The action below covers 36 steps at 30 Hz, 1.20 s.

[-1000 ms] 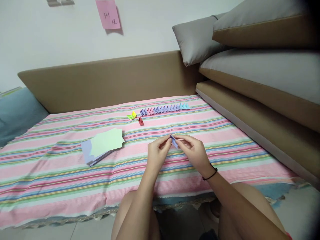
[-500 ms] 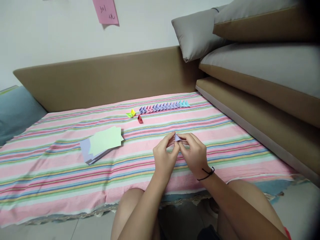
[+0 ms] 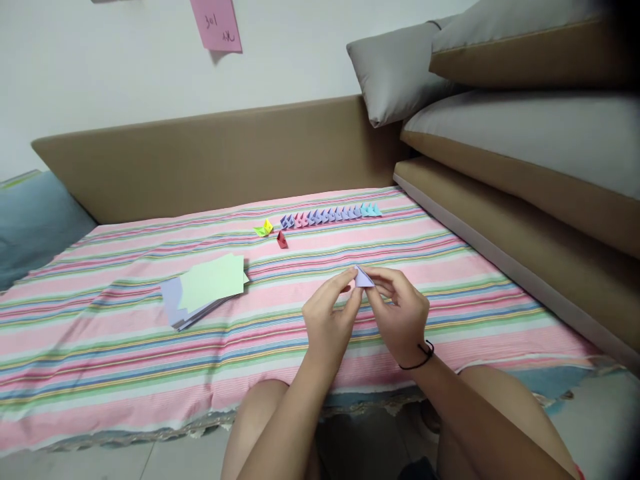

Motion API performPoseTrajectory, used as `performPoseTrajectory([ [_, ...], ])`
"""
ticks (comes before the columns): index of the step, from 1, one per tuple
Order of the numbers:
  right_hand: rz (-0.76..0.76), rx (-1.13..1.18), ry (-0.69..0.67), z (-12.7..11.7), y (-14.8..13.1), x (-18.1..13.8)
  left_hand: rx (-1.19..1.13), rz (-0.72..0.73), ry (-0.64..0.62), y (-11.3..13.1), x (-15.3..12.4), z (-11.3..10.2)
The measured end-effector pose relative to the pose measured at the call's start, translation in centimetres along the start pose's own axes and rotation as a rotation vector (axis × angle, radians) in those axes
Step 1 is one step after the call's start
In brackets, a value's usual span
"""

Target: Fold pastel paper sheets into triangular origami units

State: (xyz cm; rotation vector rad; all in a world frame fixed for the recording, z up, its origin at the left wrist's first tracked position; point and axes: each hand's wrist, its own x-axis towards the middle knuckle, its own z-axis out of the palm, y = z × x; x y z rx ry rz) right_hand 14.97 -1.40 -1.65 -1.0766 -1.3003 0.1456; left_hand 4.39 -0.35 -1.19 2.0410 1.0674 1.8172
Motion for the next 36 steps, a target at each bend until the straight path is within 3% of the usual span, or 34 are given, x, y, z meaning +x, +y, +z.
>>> performPoseTrajectory([
  [6,0.082,0.031,-0.076,0.2,0.1,0.0,0.067,-0.083,-0.015,-0.5,0.3,-0.1],
  [11,0.148,0.052,-0.092,0.3,0.1,0.2,0.081,-0.064,-0.067,-1.0,0.4,-0.5],
  [17,0.215,0.106,-0.093,0.2,0.4,0.1,-0.059,-0.152,-0.132,-1.3,0.7,-0.7],
  [21,0.262,0.164,-0.1,0.3,0.5,0.1,-0.119,-0.135,-0.163,-1.4,1.1,-0.9],
  [26,0.239,0.13,-0.076,0.2,0.3,0.1,-0.191,-0.261,-0.147,-1.3,0.9,-0.6],
  [33,0.215,0.178,-0.101,0.1,0.4,0.1,-0.203,-0.211,-0.171,-1.3,1.4,-1.1],
  [36,0.236,0.276,-0.15,0.0,0.7,0.2,-0.291,-0.304,-0.148,-1.3,1.5,-1.3],
])
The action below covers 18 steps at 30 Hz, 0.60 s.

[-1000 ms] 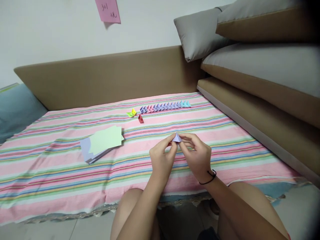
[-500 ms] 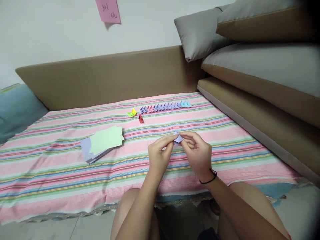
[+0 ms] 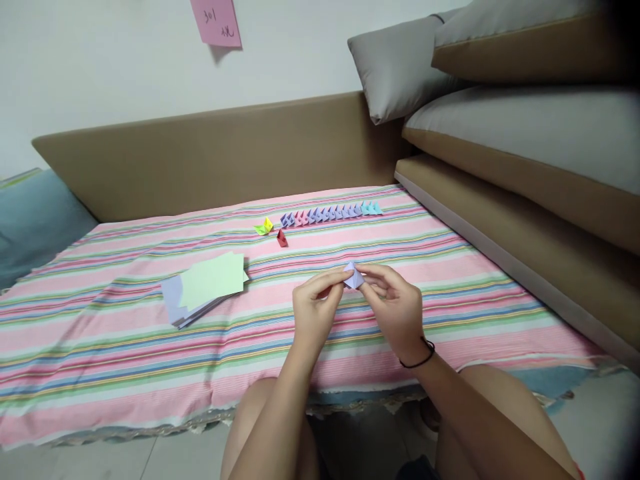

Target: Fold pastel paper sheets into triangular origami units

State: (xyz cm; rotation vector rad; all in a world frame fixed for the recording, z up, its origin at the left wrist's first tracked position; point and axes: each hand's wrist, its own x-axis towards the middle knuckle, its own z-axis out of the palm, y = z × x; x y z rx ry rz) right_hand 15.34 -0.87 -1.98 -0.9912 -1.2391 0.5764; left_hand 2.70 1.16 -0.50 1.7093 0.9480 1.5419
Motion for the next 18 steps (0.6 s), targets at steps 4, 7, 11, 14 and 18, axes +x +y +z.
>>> performPoseTrajectory([
  [4,0.027,0.072,-0.029,0.0,0.2,0.1,-0.165,-0.204,0.005,0.4,0.0,0.1],
  [7,0.044,0.088,-0.035,0.0,0.3,0.1,-0.244,-0.338,0.007,0.5,0.2,0.1],
  [11,0.151,0.183,-0.143,-0.1,-0.1,0.6,-0.361,-0.491,0.031,-0.1,0.5,-0.3],
  [14,0.267,0.262,-0.208,-0.1,-0.4,0.9,-0.474,-0.534,0.09,-0.6,0.6,-0.4],
  [18,0.313,0.277,-0.197,0.5,-0.3,0.8,-0.569,-0.529,0.159,-0.7,0.4,0.2],
])
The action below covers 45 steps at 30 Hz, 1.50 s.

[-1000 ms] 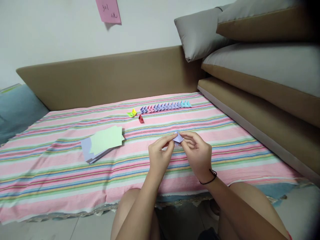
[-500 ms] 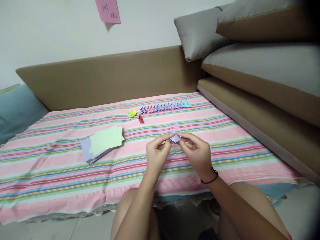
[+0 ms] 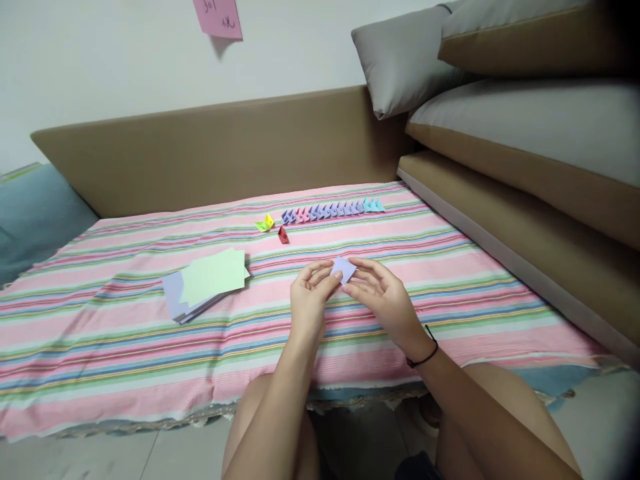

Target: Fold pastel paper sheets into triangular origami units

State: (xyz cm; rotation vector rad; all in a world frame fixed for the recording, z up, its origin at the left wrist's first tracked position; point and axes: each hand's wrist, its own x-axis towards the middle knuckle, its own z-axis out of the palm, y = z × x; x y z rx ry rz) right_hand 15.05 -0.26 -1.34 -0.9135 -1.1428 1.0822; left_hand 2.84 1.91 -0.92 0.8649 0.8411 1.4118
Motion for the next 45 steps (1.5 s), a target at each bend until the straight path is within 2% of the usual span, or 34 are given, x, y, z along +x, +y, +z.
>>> performPoseTrajectory([
  [4,-0.03,-0.025,0.037,0.3,0.8,-0.1,-0.023,-0.005,-0.041,-0.3,-0.2,0.4],
  [9,-0.015,-0.059,0.079,-0.4,0.7,0.1,0.109,0.04,-0.117,0.4,0.1,-0.2],
  [13,0.003,-0.052,0.005,-0.9,0.2,0.3,0.239,0.079,-0.191,1.0,0.3,-0.7],
  [18,0.087,-0.005,-0.018,-1.1,0.2,0.2,0.236,0.035,-0.12,0.6,0.3,-0.6],
  [26,0.028,-0.057,0.047,-0.8,0.1,0.0,0.098,-0.052,-0.016,-0.2,0.1,-0.2],
  [36,0.045,-0.067,0.069,-0.6,0.1,-0.1,0.195,0.112,-0.021,-0.1,-0.2,0.1],
  [42,0.056,-0.091,0.012,-0.9,-0.1,0.2,0.236,0.135,-0.019,-0.4,-0.1,0.0],
  [45,0.054,-0.124,0.04,-0.9,-0.3,0.2,0.259,0.149,-0.019,-0.4,-0.2,0.1],
])
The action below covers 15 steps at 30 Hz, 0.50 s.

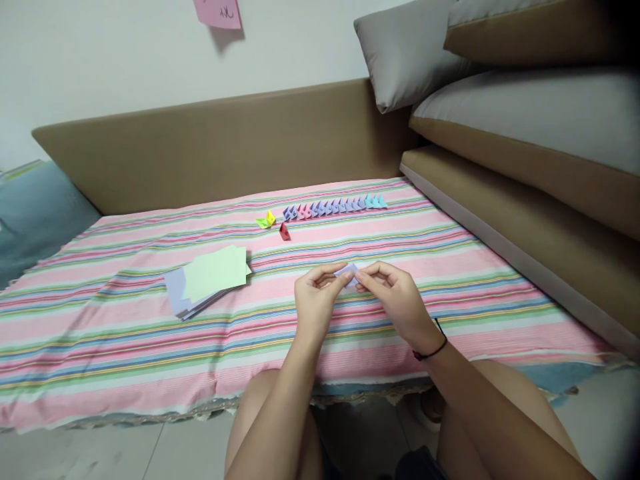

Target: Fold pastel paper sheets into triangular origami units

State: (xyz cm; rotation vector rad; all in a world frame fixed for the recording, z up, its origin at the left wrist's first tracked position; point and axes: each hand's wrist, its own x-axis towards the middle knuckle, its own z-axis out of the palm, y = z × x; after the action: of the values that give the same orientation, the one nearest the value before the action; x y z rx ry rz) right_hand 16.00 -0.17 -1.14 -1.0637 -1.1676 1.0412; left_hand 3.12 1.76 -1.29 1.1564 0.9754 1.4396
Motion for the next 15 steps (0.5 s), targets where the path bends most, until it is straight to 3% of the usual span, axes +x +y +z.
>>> performPoseTrajectory([
  [5,-0.031,-0.002,0.074,0.04,0.24,-0.1,0.028,0.02,0.013,0.0,-0.19,0.33],
  [11,0.153,0.252,-0.029,0.04,0.51,0.27,-0.028,-0.035,0.063,0.16,0.13,-0.14],
  [15,0.132,0.218,-0.033,0.1,0.16,0.29,-0.053,-0.072,0.042,0.26,0.21,-0.41],
])
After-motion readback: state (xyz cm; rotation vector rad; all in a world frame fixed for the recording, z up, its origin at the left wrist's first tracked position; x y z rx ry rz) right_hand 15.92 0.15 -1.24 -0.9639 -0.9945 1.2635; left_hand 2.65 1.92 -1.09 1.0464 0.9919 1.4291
